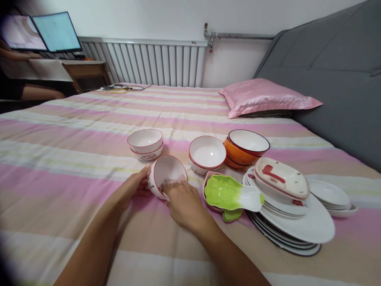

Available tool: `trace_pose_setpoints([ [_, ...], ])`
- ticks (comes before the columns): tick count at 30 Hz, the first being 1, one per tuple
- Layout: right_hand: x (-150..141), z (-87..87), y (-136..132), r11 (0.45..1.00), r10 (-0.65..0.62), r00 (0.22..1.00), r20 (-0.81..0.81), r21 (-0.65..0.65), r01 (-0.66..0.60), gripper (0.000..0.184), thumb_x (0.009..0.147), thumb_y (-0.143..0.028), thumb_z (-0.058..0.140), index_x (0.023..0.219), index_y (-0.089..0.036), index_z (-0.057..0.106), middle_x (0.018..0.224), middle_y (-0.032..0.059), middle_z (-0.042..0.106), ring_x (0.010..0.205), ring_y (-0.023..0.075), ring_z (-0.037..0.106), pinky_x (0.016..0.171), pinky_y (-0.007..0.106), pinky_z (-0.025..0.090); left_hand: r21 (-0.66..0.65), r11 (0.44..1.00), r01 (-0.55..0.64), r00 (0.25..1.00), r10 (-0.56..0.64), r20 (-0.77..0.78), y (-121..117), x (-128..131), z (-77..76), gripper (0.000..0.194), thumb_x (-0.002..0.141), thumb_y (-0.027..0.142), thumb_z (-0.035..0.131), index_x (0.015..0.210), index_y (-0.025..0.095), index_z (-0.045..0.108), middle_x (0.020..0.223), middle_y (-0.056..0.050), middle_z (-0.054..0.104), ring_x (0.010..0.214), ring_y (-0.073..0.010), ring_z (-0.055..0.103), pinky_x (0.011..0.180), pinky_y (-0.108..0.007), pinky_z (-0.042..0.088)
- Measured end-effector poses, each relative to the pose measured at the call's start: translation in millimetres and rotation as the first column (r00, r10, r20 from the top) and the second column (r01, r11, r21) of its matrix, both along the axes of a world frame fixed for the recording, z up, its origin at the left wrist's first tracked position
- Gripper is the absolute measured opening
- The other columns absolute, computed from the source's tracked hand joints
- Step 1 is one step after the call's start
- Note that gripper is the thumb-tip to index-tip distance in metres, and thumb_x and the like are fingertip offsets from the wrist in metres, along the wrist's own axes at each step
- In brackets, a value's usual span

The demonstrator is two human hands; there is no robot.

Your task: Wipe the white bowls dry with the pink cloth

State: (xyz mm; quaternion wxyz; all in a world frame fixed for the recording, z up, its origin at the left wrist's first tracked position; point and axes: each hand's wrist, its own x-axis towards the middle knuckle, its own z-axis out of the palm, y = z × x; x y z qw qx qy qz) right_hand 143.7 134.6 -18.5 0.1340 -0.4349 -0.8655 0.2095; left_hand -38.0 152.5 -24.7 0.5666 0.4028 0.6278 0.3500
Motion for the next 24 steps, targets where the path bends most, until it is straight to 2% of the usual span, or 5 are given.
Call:
trace_pose_setpoints([
  [6, -6, -4.8, 6, 0.993, -0.120, 0.992, -0.028, -0.001, 0.120, 0.019, 0.089, -0.030, 0.052, 0.099, -0.020, 0.064, 0.090, 0.0082, 0.068, 0.086, 0.0223, 0.060, 0.065, 0.027, 0.035, 0.018, 0.999, 0.047, 0.999, -0.047, -0.009, -2, 3, -0.1, 0.060, 0.070, 0.072, 0.053, 0.077, 0.014, 0.064, 0.070, -0.007, 0.065, 0.064, -0.0183, 0.058, 0.062, -0.029, 0.043],
  [10, -10, -9.6, 9, 0.971, -0.239, 0.946, -0.221, -0.076, 0.228, 0.024, 0.088, -0.037, 0.051, 0.087, -0.018, 0.065, 0.073, 0.0041, 0.065, 0.067, 0.0165, 0.057, 0.059, 0.025, 0.032, 0.149, 0.984, 0.095, 0.993, -0.105, 0.063, -3, 2, 1.0, 0.055, 0.074, 0.068, 0.052, 0.083, 0.015, 0.063, 0.080, -0.007, 0.064, 0.076, -0.0193, 0.059, 0.066, -0.029, 0.045],
  [15, -15, -11.6, 9, 0.915, -0.392, 0.676, -0.624, -0.339, 0.218, 0.025, 0.082, -0.037, 0.058, 0.089, -0.014, 0.066, 0.077, 0.0039, 0.066, 0.067, 0.0150, 0.056, 0.061, 0.024, 0.040, 0.355, 0.927, 0.120, 0.988, -0.145, 0.044, -3, -3, 5.2, 0.044, 0.079, 0.059, 0.054, 0.081, 0.015, 0.058, 0.082, -0.006, 0.062, 0.079, -0.0191, 0.058, 0.071, -0.030, 0.046],
  [19, -20, -10.8, 6, 0.821, -0.553, 0.411, -0.725, -0.559, 0.119, 0.031, 0.075, -0.041, 0.065, 0.089, -0.013, 0.066, 0.072, 0.0021, 0.063, 0.060, 0.0117, 0.052, 0.054, 0.022, 0.040, 0.380, 0.915, 0.133, 0.988, -0.150, 0.017, -4, -2, 7.2, 0.042, 0.073, 0.053, 0.064, 0.087, 0.015, 0.057, 0.085, -0.005, 0.061, 0.077, -0.0176, 0.057, 0.070, -0.029, 0.045],
  [24, -24, -8.3, 4, 0.737, -0.608, 0.371, -0.702, -0.673, -0.066, 0.035, 0.069, -0.045, 0.069, 0.083, -0.013, 0.063, 0.056, -0.0050, 0.049, 0.044, 0.0052, 0.034, 0.042, 0.019, 0.028, 0.369, 0.904, 0.216, 0.973, -0.171, -0.152, -2, -3, 0.7, 0.059, 0.053, 0.039, 0.084, 0.098, 0.015, 0.054, 0.096, -0.008, 0.062, 0.082, -0.0202, 0.058, 0.071, -0.031, 0.047],
])
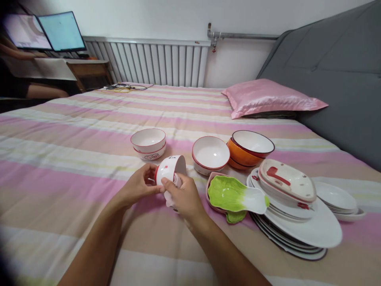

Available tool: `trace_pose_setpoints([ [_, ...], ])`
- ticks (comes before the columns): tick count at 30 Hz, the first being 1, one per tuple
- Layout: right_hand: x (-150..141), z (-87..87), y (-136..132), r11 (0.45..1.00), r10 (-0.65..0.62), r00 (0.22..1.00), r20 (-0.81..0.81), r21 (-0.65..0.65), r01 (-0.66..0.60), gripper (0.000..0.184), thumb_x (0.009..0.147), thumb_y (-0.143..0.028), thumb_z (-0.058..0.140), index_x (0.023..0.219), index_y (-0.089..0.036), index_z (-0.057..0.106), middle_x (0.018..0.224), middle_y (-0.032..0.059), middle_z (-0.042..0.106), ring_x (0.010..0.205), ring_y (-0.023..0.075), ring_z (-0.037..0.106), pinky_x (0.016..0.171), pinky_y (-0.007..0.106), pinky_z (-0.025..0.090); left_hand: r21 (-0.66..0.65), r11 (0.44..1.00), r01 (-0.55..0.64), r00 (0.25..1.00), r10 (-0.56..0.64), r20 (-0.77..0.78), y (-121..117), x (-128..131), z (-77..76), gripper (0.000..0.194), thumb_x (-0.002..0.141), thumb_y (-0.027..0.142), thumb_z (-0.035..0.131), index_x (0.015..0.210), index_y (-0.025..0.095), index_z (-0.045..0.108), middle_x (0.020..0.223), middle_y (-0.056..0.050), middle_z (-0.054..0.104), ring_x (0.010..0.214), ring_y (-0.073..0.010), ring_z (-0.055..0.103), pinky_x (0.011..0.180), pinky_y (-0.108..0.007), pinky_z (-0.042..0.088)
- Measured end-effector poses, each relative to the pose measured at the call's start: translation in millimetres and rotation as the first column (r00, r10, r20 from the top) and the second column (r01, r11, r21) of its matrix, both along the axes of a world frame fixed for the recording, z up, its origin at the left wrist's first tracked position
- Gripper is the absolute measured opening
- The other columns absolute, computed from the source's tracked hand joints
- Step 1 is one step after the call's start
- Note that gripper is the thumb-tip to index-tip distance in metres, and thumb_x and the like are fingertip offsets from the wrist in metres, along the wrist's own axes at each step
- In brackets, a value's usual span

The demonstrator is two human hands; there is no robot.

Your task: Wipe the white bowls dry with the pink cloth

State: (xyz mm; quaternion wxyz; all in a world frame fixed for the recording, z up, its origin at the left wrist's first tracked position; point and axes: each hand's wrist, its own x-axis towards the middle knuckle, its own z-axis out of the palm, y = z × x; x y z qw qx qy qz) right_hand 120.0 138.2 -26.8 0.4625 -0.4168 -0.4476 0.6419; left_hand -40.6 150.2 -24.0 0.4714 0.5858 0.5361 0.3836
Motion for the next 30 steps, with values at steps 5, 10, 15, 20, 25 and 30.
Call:
trace_pose_setpoints([
  [5, 4, 0.9, 2, 0.983, 0.148, 0.983, 0.110, 0.094, -0.159, 0.032, 0.073, -0.042, 0.066, 0.088, -0.014, 0.064, 0.064, -0.0034, 0.052, 0.051, 0.0064, 0.039, 0.047, 0.019, 0.032, -0.038, 0.999, -0.037, 0.999, 0.038, 0.011, 2, -3, -0.3, 0.056, 0.056, 0.039, 0.081, 0.100, 0.014, 0.057, 0.098, -0.010, 0.064, 0.087, -0.0235, 0.061, 0.075, -0.035, 0.047],
  [10, 11, -6.6, 4, 0.937, 0.277, 0.908, 0.316, 0.119, -0.328, 0.021, 0.075, -0.031, 0.064, 0.088, -0.014, 0.064, 0.067, -0.0022, 0.054, 0.055, 0.0083, 0.045, 0.049, 0.019, 0.034, -0.143, 0.988, -0.059, 0.992, 0.075, 0.106, -1, -4, 5.7, 0.060, 0.055, 0.039, 0.083, 0.104, 0.013, 0.061, 0.099, -0.011, 0.067, 0.092, -0.0253, 0.061, 0.080, -0.036, 0.047],
  [15, 15, -16.4, 9, 0.874, 0.233, 0.770, 0.593, 0.220, -0.434, 0.014, 0.078, -0.023, 0.059, 0.090, -0.016, 0.063, 0.077, 0.0020, 0.063, 0.066, 0.0147, 0.056, 0.059, 0.025, 0.044, -0.160, 0.986, -0.039, 0.974, 0.074, 0.215, 1, -7, 2.0, 0.052, 0.061, 0.041, 0.080, 0.105, 0.015, 0.066, 0.103, -0.010, 0.069, 0.094, -0.0231, 0.061, 0.079, -0.031, 0.045],
  [20, 18, -21.6, 16, 0.713, -0.017, 0.617, 0.787, 0.442, -0.544, 0.048, 0.079, -0.011, 0.058, 0.125, -0.024, 0.052, 0.131, 0.0080, 0.056, 0.126, 0.0211, 0.046, 0.111, 0.049, 0.018, -0.208, 0.966, -0.154, 0.965, 0.192, 0.178, 4, -8, -1.7, 0.061, 0.061, 0.048, 0.078, 0.112, 0.017, 0.065, 0.103, -0.009, 0.069, 0.086, -0.0204, 0.061, 0.074, -0.030, 0.044],
  [25, 21, -27.5, 20, 0.707, -0.074, 0.533, 0.843, 0.421, -0.568, 0.052, 0.082, -0.005, 0.047, 0.130, -0.024, 0.047, 0.137, 0.0086, 0.052, 0.131, 0.0188, 0.042, 0.113, 0.051, 0.012, -0.235, 0.954, -0.186, 0.971, 0.216, 0.106, 4, -6, -2.8, 0.060, 0.064, 0.059, 0.070, 0.107, 0.017, 0.067, 0.104, -0.009, 0.068, 0.093, -0.0221, 0.060, 0.079, -0.031, 0.042],
  [30, 21, -27.6, 22, 0.668, -0.119, 0.573, 0.811, 0.492, -0.558, 0.053, 0.081, -0.001, 0.041, 0.128, -0.023, 0.050, 0.134, 0.0067, 0.055, 0.128, 0.0156, 0.045, 0.113, 0.043, 0.017, -0.243, 0.961, -0.132, 0.984, 0.156, 0.082, 2, -2, -2.3, 0.055, 0.070, 0.064, 0.062, 0.097, 0.016, 0.070, 0.093, -0.008, 0.069, 0.092, -0.0225, 0.058, 0.079, -0.031, 0.040],
])
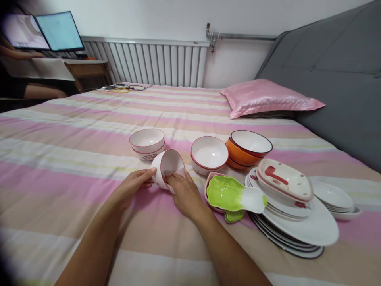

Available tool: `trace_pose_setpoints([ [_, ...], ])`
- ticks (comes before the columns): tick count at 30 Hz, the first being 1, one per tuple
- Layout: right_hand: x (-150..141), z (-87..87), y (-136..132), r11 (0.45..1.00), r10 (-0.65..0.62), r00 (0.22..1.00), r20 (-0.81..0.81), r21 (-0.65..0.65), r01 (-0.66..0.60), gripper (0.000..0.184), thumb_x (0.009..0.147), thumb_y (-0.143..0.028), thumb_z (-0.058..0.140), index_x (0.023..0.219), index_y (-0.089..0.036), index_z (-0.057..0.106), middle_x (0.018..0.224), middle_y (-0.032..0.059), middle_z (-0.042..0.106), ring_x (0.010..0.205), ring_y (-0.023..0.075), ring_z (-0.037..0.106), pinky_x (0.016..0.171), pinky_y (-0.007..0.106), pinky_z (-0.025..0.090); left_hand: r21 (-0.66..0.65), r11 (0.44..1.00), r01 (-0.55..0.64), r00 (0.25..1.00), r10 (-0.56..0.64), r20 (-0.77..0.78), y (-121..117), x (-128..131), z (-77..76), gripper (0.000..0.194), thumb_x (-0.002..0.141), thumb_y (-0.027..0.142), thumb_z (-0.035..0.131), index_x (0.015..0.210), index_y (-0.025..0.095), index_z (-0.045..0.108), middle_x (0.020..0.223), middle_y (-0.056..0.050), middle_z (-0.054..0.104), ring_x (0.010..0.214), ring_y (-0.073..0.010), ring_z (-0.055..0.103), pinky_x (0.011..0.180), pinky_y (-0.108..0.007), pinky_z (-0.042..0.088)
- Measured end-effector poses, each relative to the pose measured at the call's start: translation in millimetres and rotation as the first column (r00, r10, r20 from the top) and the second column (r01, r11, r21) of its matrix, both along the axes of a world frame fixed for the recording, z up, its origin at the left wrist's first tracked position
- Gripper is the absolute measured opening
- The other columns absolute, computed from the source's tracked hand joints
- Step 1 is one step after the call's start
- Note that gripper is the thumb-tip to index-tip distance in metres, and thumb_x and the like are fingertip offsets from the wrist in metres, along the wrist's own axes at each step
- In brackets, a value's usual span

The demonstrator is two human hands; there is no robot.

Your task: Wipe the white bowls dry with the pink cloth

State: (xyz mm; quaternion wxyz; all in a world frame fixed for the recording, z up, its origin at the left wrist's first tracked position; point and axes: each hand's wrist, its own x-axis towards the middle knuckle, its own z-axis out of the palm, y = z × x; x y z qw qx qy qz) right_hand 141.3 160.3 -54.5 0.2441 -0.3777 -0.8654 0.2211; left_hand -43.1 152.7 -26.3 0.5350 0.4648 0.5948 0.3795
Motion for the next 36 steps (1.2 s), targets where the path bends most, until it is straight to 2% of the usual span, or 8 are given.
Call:
trace_pose_setpoints([
  [4, -1, 2.0, 0, 1.000, -0.005, 0.999, -0.048, -0.007, 0.004, 0.039, 0.086, -0.008, 0.045, 0.121, -0.022, 0.056, 0.126, 0.0072, 0.061, 0.119, 0.0181, 0.052, 0.105, 0.038, 0.031, 0.022, 1.000, 0.012, 0.999, -0.013, 0.040, -1, 2, 2.2, 0.051, 0.072, 0.061, 0.062, 0.095, 0.016, 0.069, 0.089, -0.007, 0.068, 0.086, -0.0198, 0.058, 0.077, -0.030, 0.041],
  [7, -2, 5.0, -2, 0.990, -0.092, 0.992, -0.086, -0.114, 0.082, 0.024, 0.086, -0.018, 0.053, 0.107, -0.018, 0.063, 0.101, 0.0073, 0.069, 0.094, 0.0202, 0.062, 0.081, 0.031, 0.044, 0.085, 0.996, 0.003, 0.996, -0.010, 0.084, -1, 1, 3.3, 0.046, 0.072, 0.057, 0.065, 0.092, 0.015, 0.069, 0.083, -0.006, 0.067, 0.079, -0.0179, 0.058, 0.072, -0.028, 0.041],
  [11, -4, 15.6, -8, 0.938, -0.201, 0.941, -0.271, -0.330, 0.106, 0.019, 0.083, -0.027, 0.057, 0.096, -0.015, 0.064, 0.076, 0.0027, 0.066, 0.066, 0.0149, 0.057, 0.061, 0.025, 0.042, 0.168, 0.986, -0.013, 0.989, -0.011, 0.145, 0, 0, 3.7, 0.042, 0.072, 0.049, 0.069, 0.098, 0.016, 0.071, 0.082, -0.005, 0.069, 0.078, -0.0169, 0.058, 0.070, -0.027, 0.041],
  [15, -6, 32.9, -16, 0.849, -0.303, 0.818, -0.490, -0.528, -0.002, 0.026, 0.076, -0.027, 0.064, 0.098, -0.014, 0.062, 0.086, 0.0041, 0.067, 0.071, 0.0144, 0.058, 0.063, 0.025, 0.045, 0.191, 0.981, -0.018, 0.982, -0.018, 0.186, -2, 1, 4.3, 0.047, 0.065, 0.041, 0.077, 0.104, 0.016, 0.070, 0.077, -0.004, 0.069, 0.077, -0.0176, 0.059, 0.072, -0.028, 0.044],
  [19, -9, 43.6, -23, 0.770, -0.367, 0.697, -0.616, -0.622, -0.144, 0.033, 0.075, -0.027, 0.066, 0.105, -0.015, 0.059, 0.098, 0.0055, 0.067, 0.083, 0.0159, 0.062, 0.072, 0.026, 0.048, 0.170, 0.984, 0.044, 0.979, -0.076, 0.189, -4, 1, 6.2, 0.052, 0.060, 0.036, 0.082, 0.107, 0.016, 0.070, 0.078, -0.005, 0.070, 0.076, -0.0176, 0.060, 0.072, -0.028, 0.046],
  [23, -13, 43.8, -25, 0.726, -0.385, 0.694, -0.609, -0.664, -0.180, 0.037, 0.076, -0.030, 0.066, 0.108, -0.015, 0.057, 0.101, 0.0067, 0.066, 0.087, 0.0167, 0.061, 0.076, 0.028, 0.048, 0.142, 0.986, 0.082, 0.979, -0.107, 0.172, -4, 1, 7.0, 0.050, 0.060, 0.036, 0.083, 0.105, 0.018, 0.071, 0.089, -0.006, 0.072, 0.080, -0.0171, 0.060, 0.072, -0.026, 0.046],
  [31, -16, 31.4, -27, 0.837, -0.157, 0.858, -0.489, -0.527, -0.147, 0.038, 0.082, -0.027, 0.058, 0.119, -0.020, 0.052, 0.105, 0.0043, 0.064, 0.090, 0.0169, 0.058, 0.077, 0.029, 0.045, 0.066, 0.998, -0.009, 0.969, -0.008, 0.246, 0, -1, 2.7, 0.043, 0.066, 0.040, 0.079, 0.100, 0.016, 0.072, 0.090, -0.007, 0.072, 0.075, -0.0147, 0.061, 0.072, -0.026, 0.049],
  [36, -16, 24.4, -27, 0.938, -0.073, 0.994, -0.082, -0.345, 0.040, 0.034, 0.082, -0.024, 0.058, 0.115, -0.018, 0.053, 0.104, 0.0089, 0.067, 0.090, 0.0232, 0.062, 0.076, 0.034, 0.046, 0.044, 0.997, -0.068, 0.960, 0.053, 0.276, 1, -2, 1.1, 0.044, 0.066, 0.042, 0.078, 0.101, 0.016, 0.072, 0.092, -0.008, 0.072, 0.072, -0.0135, 0.061, 0.066, -0.023, 0.048],
])
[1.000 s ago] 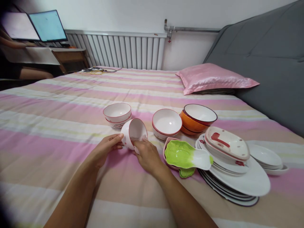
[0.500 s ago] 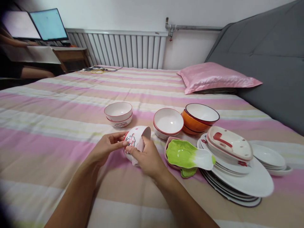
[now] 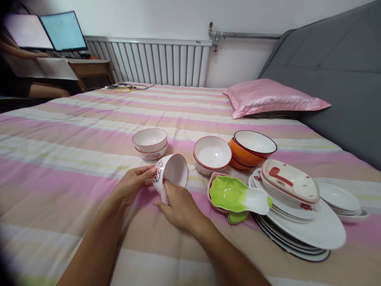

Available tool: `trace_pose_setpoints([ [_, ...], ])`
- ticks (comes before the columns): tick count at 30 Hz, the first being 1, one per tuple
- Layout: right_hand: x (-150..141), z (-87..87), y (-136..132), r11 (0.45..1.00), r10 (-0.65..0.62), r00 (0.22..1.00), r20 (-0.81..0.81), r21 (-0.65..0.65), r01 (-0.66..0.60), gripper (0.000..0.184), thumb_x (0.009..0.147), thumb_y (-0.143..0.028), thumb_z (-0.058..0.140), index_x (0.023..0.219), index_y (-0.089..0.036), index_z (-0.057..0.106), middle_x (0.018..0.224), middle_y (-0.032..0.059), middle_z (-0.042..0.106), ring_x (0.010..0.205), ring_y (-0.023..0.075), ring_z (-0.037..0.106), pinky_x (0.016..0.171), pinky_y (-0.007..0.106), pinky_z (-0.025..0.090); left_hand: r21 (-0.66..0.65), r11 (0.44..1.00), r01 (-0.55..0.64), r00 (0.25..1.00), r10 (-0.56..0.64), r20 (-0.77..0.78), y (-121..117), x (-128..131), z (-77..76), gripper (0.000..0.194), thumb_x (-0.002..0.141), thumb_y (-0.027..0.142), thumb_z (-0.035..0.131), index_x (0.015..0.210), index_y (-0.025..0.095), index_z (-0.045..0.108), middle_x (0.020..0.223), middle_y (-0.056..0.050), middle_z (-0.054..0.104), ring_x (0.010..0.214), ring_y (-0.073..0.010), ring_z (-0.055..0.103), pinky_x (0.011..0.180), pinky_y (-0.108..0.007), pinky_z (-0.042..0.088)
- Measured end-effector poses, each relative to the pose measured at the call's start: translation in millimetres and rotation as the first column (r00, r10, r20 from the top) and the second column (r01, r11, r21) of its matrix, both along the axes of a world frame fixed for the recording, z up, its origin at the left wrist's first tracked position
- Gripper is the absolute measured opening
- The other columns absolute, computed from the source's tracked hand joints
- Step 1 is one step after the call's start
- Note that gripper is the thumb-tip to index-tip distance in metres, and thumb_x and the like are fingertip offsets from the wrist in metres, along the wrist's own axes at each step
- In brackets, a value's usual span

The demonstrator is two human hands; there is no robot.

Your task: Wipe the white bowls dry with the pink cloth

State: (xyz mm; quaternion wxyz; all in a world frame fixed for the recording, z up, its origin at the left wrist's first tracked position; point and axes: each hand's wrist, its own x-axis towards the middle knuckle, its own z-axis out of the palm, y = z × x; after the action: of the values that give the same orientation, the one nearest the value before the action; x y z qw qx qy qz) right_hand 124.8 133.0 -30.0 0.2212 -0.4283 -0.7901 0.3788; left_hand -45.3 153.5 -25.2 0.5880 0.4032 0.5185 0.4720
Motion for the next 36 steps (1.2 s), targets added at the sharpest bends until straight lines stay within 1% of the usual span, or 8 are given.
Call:
trace_pose_setpoints([
  [3, 1, -7.2, 2, 0.979, 0.061, 0.986, 0.154, 0.185, -0.090, 0.044, 0.082, -0.018, 0.059, 0.124, -0.015, 0.049, 0.126, 0.0137, 0.059, 0.113, 0.0271, 0.056, 0.092, 0.038, 0.044, 0.008, 1.000, -0.028, 1.000, 0.028, 0.007, 0, 0, -0.9, 0.045, 0.067, 0.044, 0.077, 0.101, 0.015, 0.072, 0.090, -0.009, 0.072, 0.072, -0.0137, 0.061, 0.063, -0.022, 0.046],
  [8, 5, -22.4, 8, 0.926, 0.053, 0.953, 0.298, 0.343, -0.159, 0.052, 0.085, -0.019, 0.057, 0.134, -0.012, 0.044, 0.141, 0.0146, 0.047, 0.133, 0.0255, 0.040, 0.114, 0.044, 0.022, 0.011, 0.999, -0.051, 0.999, 0.051, 0.014, 2, 1, -1.1, 0.043, 0.067, 0.045, 0.076, 0.098, 0.015, 0.073, 0.085, -0.006, 0.071, 0.069, -0.0120, 0.059, 0.063, -0.022, 0.046],
  [14, 5, -30.8, 12, 0.931, -0.027, 0.947, 0.319, 0.353, -0.093, 0.057, 0.087, -0.030, 0.055, 0.140, -0.014, 0.040, 0.146, 0.0120, 0.041, 0.138, 0.0252, 0.032, 0.117, 0.046, 0.017, -0.012, 0.999, -0.044, 0.999, 0.044, -0.021, 0, 4, 0.7, 0.044, 0.067, 0.051, 0.073, 0.089, 0.013, 0.073, 0.082, -0.008, 0.071, 0.074, -0.0158, 0.061, 0.071, -0.026, 0.047],
  [20, 7, -34.7, 16, 0.912, -0.043, 0.953, 0.299, 0.400, -0.085, 0.054, 0.085, -0.009, 0.042, 0.139, -0.016, 0.041, 0.144, 0.0083, 0.045, 0.137, 0.0195, 0.034, 0.117, 0.042, 0.016, -0.105, 0.992, 0.064, 0.993, -0.074, -0.095, -2, 4, 1.7, 0.053, 0.074, 0.061, 0.060, 0.101, 0.016, 0.068, 0.095, -0.010, 0.071, 0.091, -0.0230, 0.063, 0.086, -0.034, 0.046],
  [25, 9, -29.5, 18, 0.906, -0.038, 0.970, 0.239, 0.418, -0.068, 0.049, 0.084, -0.006, 0.041, 0.131, -0.017, 0.048, 0.139, 0.0088, 0.050, 0.132, 0.0192, 0.040, 0.116, 0.041, 0.018, -0.114, 0.989, 0.099, 0.989, -0.110, -0.097, -2, 5, 3.0, 0.056, 0.074, 0.063, 0.059, 0.104, 0.016, 0.065, 0.100, -0.011, 0.069, 0.099, -0.0256, 0.061, 0.090, -0.036, 0.045],
  [28, 10, -20.2, 15, 0.923, -0.034, 0.979, 0.203, 0.383, -0.048, 0.039, 0.086, -0.008, 0.041, 0.121, -0.019, 0.056, 0.128, 0.0094, 0.059, 0.120, 0.0203, 0.051, 0.109, 0.040, 0.028, -0.069, 0.993, 0.099, 0.986, -0.107, -0.130, -2, 5, 2.1, 0.054, 0.071, 0.060, 0.064, 0.101, 0.015, 0.065, 0.097, -0.010, 0.068, 0.094, -0.0240, 0.062, 0.086, -0.035, 0.045],
  [32, 9, -8.1, 11, 0.978, -0.087, 0.987, 0.134, 0.202, 0.058, 0.018, 0.088, -0.025, 0.048, 0.094, -0.018, 0.063, 0.090, 0.0077, 0.069, 0.083, 0.0208, 0.062, 0.074, 0.031, 0.044, 0.025, 0.999, 0.038, 0.988, -0.034, -0.153, -2, 3, 1.4, 0.044, 0.067, 0.053, 0.072, 0.087, 0.014, 0.066, 0.082, -0.005, 0.066, 0.077, -0.0179, 0.060, 0.073, -0.029, 0.045],
  [36, 7, 2.2, 8, 0.979, -0.176, 0.953, -0.246, -0.150, 0.142, 0.023, 0.084, -0.037, 0.054, 0.082, -0.016, 0.063, 0.072, 0.0038, 0.064, 0.068, 0.0165, 0.057, 0.062, 0.026, 0.041, 0.106, 0.993, 0.047, 0.996, -0.039, -0.077, -2, 0, 2.5, 0.038, 0.071, 0.050, 0.069, 0.082, 0.014, 0.068, 0.072, -0.004, 0.065, 0.068, -0.0152, 0.058, 0.068, -0.027, 0.045],
])
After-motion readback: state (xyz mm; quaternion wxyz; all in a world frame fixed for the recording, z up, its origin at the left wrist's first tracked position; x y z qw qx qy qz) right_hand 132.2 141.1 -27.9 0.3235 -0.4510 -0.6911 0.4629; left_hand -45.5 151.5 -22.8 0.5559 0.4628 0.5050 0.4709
